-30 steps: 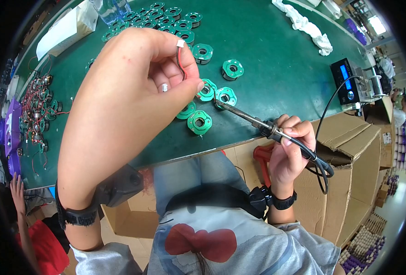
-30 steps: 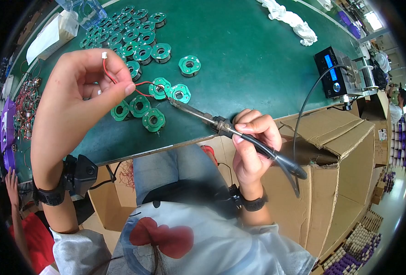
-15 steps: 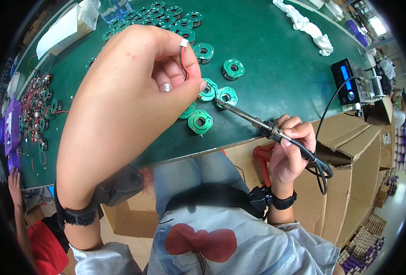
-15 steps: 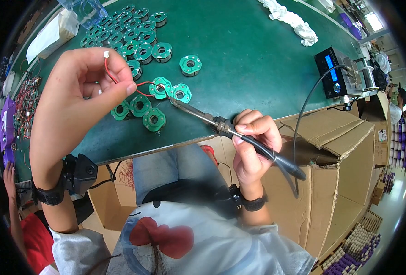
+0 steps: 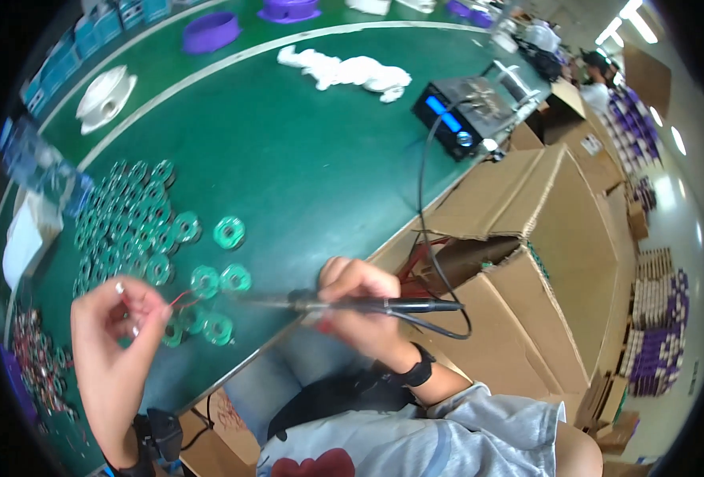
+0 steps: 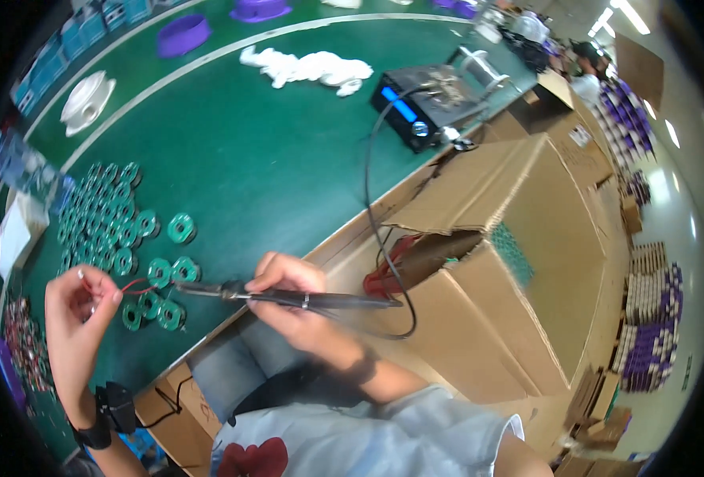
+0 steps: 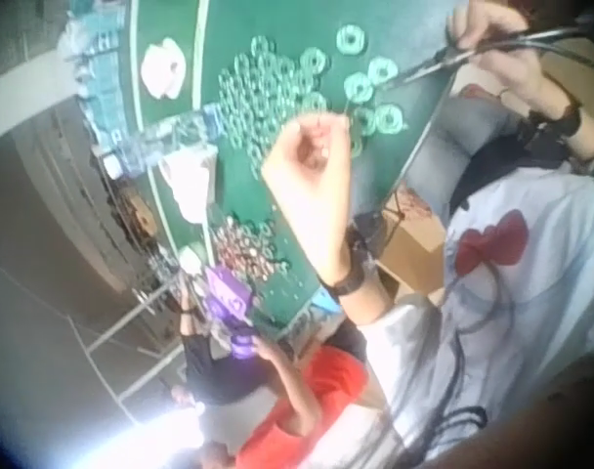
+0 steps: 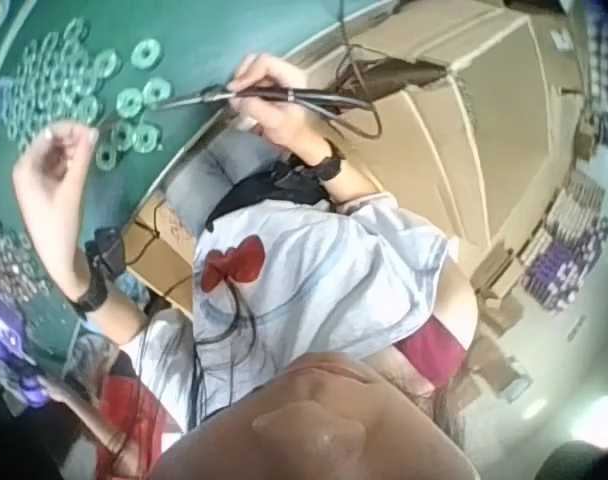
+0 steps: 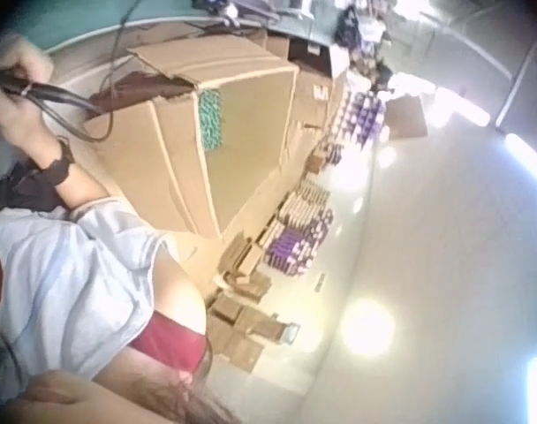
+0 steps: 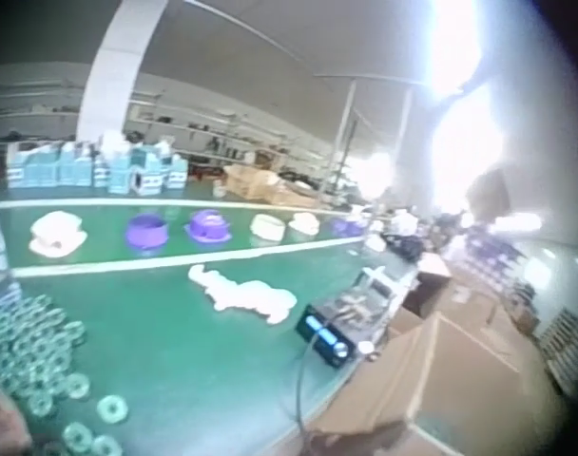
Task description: Soldering wires onto small circular electronic circuit boards or motor components at a workbench.
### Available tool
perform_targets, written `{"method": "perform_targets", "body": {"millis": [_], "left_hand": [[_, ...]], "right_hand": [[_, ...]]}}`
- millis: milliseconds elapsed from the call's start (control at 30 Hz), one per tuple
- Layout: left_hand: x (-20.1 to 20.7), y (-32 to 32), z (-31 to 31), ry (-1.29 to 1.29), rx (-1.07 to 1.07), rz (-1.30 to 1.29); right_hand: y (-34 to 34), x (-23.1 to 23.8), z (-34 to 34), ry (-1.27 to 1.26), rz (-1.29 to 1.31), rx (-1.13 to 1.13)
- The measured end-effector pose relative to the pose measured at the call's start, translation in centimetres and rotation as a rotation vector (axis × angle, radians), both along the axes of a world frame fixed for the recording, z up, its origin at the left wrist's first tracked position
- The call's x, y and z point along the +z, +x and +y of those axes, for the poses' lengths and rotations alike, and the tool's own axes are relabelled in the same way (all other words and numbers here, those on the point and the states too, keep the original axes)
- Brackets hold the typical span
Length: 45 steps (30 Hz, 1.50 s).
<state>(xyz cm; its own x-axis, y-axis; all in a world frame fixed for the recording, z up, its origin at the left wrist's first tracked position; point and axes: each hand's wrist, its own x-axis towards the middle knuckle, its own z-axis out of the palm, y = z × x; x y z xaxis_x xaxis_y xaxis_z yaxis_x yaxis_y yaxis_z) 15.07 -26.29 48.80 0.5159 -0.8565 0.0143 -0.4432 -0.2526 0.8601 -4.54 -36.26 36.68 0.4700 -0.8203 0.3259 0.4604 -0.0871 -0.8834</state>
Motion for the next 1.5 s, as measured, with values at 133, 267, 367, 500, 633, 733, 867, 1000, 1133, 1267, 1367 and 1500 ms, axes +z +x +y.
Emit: {"method": "perform_targets", "body": {"millis": [133,267,367,500,633,733,867,1000,1133,1267,1367,1500], "left_hand": [[-0.2,-0.5,-0.8,-0.010,0.028,0.029],[0.0,-0.3,-0.7,0.034,0.016,0.028],[0.0,-0.1,-0.5,0.060,0.022,0.033],[-0.2,0.2,-0.4,0.047,0.002,0.006],[-0.4,0.6,-0.2,0.024,-0.020,-0.031],[0.0,0.6,-0.3,0.087,-0.016,-0.007],[-0.1,0.5,-0.4,0.000,-0.045,-0.003],[-0.3,1.1,-0.4,0.030,-0.163,0.026],[-0.3,1.5,-0.4,0.118,-0.139,-0.088],[-0.4,1.8,-0.3,0.123,-0.133,-0.122],[-0.5,1.7,-0.1,0.121,-0.116,-0.103],[-0.6,1.6,0.0,0.103,-0.109,-0.054]], "right_hand": [[-0.8,0.6,-0.6,-0.066,0.062,-0.008],[-0.7,0.5,-0.7,-0.073,0.043,-0.012],[-0.4,0.4,-0.8,-0.058,0.016,0.003],[-0.2,0.3,-0.8,-0.072,-0.041,0.000],[0.3,1.7,0.0,0.060,0.006,-0.069],[0.3,1.3,-0.1,0.032,0.022,-0.081],[0.6,0.9,-0.2,-0.036,-0.013,-0.089],[-0.1,0.3,-0.8,-0.079,-0.087,-0.058],[0.1,0.4,-0.8,-0.074,-0.080,-0.061],[0.3,0.3,-0.7,-0.044,-0.092,-0.067],[0.4,0.3,-0.6,0.000,-0.129,-0.074],[0.2,0.3,-0.7,0.009,-0.135,-0.054]]}}
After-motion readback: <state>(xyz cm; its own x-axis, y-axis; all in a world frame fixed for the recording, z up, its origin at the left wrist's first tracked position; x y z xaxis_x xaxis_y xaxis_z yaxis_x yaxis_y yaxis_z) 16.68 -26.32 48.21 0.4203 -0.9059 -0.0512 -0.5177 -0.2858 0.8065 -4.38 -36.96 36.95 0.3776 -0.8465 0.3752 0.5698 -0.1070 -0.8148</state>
